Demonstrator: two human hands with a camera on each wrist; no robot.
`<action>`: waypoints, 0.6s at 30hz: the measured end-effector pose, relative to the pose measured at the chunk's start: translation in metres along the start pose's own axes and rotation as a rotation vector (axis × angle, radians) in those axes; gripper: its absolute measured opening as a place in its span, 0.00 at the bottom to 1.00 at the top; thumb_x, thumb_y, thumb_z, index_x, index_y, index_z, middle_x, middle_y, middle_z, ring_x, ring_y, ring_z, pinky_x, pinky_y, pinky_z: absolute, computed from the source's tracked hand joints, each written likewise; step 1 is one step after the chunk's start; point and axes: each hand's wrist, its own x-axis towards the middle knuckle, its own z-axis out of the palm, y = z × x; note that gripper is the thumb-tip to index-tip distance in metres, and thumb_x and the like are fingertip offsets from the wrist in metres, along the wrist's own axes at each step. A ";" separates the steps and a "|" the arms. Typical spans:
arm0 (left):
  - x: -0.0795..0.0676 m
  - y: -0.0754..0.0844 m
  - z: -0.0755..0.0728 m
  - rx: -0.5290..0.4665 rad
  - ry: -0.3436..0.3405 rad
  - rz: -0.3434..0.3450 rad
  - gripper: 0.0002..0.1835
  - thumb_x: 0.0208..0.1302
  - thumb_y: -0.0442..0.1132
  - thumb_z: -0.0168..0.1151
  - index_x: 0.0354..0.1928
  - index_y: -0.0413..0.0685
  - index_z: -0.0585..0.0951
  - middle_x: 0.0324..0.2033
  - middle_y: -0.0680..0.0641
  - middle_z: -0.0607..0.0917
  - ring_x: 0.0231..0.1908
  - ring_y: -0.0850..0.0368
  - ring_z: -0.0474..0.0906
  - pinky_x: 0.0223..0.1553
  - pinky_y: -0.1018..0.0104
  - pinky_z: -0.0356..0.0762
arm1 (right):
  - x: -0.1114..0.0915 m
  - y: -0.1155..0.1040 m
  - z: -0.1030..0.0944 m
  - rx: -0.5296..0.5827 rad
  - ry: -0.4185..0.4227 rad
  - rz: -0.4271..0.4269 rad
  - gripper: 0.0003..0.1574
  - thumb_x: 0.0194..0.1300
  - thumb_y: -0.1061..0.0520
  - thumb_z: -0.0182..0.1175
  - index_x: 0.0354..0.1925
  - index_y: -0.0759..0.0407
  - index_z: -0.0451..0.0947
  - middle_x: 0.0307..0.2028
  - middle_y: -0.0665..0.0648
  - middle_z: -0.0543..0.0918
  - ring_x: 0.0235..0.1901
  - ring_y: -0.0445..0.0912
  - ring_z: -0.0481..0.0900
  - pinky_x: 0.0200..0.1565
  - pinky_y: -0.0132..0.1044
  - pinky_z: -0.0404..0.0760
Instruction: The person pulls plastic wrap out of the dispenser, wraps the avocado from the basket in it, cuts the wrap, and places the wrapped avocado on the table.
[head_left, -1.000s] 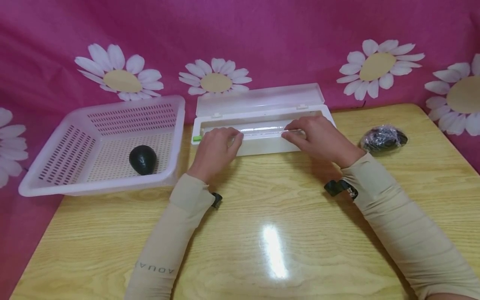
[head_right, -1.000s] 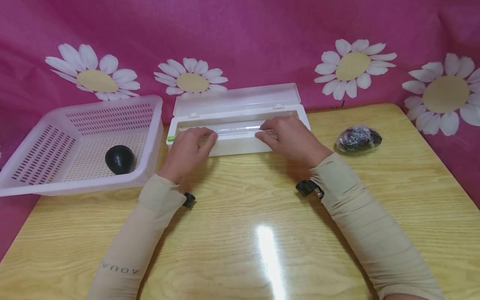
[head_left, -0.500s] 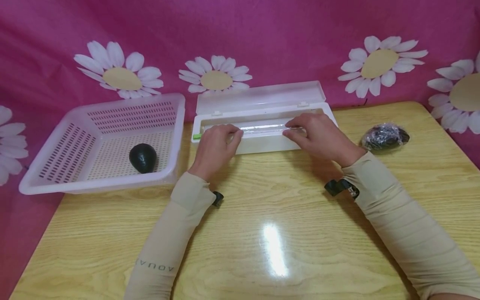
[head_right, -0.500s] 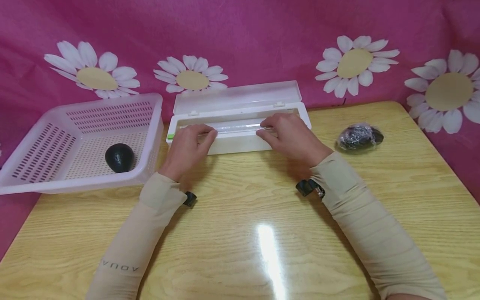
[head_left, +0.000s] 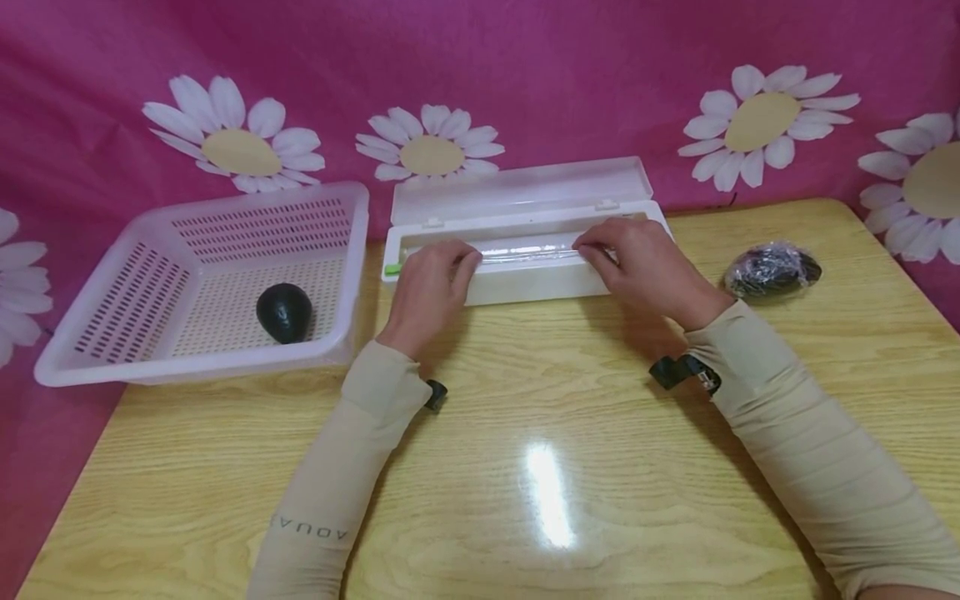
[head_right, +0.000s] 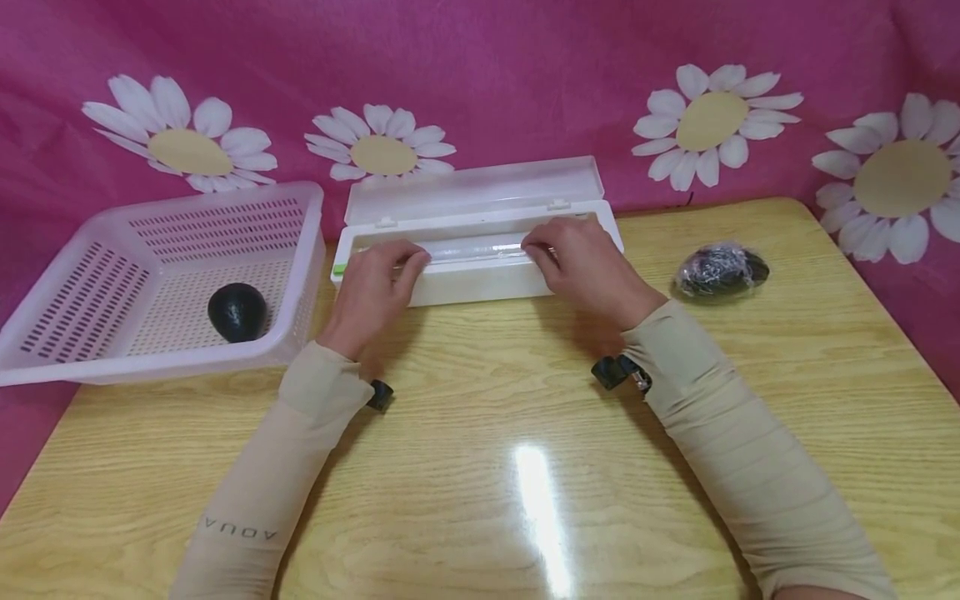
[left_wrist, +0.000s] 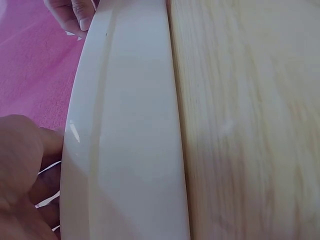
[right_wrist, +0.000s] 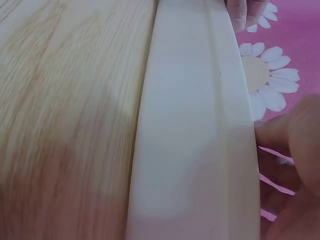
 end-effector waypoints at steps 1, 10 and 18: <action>0.000 0.000 0.000 0.004 0.001 0.003 0.15 0.79 0.42 0.55 0.49 0.41 0.88 0.44 0.43 0.91 0.47 0.47 0.87 0.54 0.54 0.83 | 0.000 0.000 0.000 -0.003 0.000 0.004 0.12 0.74 0.60 0.60 0.46 0.65 0.87 0.43 0.65 0.91 0.46 0.59 0.88 0.53 0.55 0.82; 0.001 0.001 0.002 0.048 0.009 0.020 0.15 0.80 0.43 0.53 0.48 0.41 0.86 0.44 0.42 0.91 0.49 0.45 0.86 0.57 0.52 0.82 | 0.001 0.000 0.003 -0.018 0.014 -0.019 0.09 0.73 0.63 0.60 0.43 0.68 0.85 0.39 0.65 0.89 0.42 0.58 0.86 0.51 0.54 0.83; 0.002 0.001 0.002 0.059 0.035 0.037 0.15 0.80 0.42 0.53 0.47 0.40 0.86 0.45 0.41 0.91 0.51 0.43 0.85 0.59 0.51 0.80 | 0.002 -0.001 0.004 -0.023 0.034 -0.040 0.08 0.74 0.64 0.58 0.43 0.69 0.83 0.40 0.67 0.89 0.44 0.61 0.86 0.56 0.57 0.80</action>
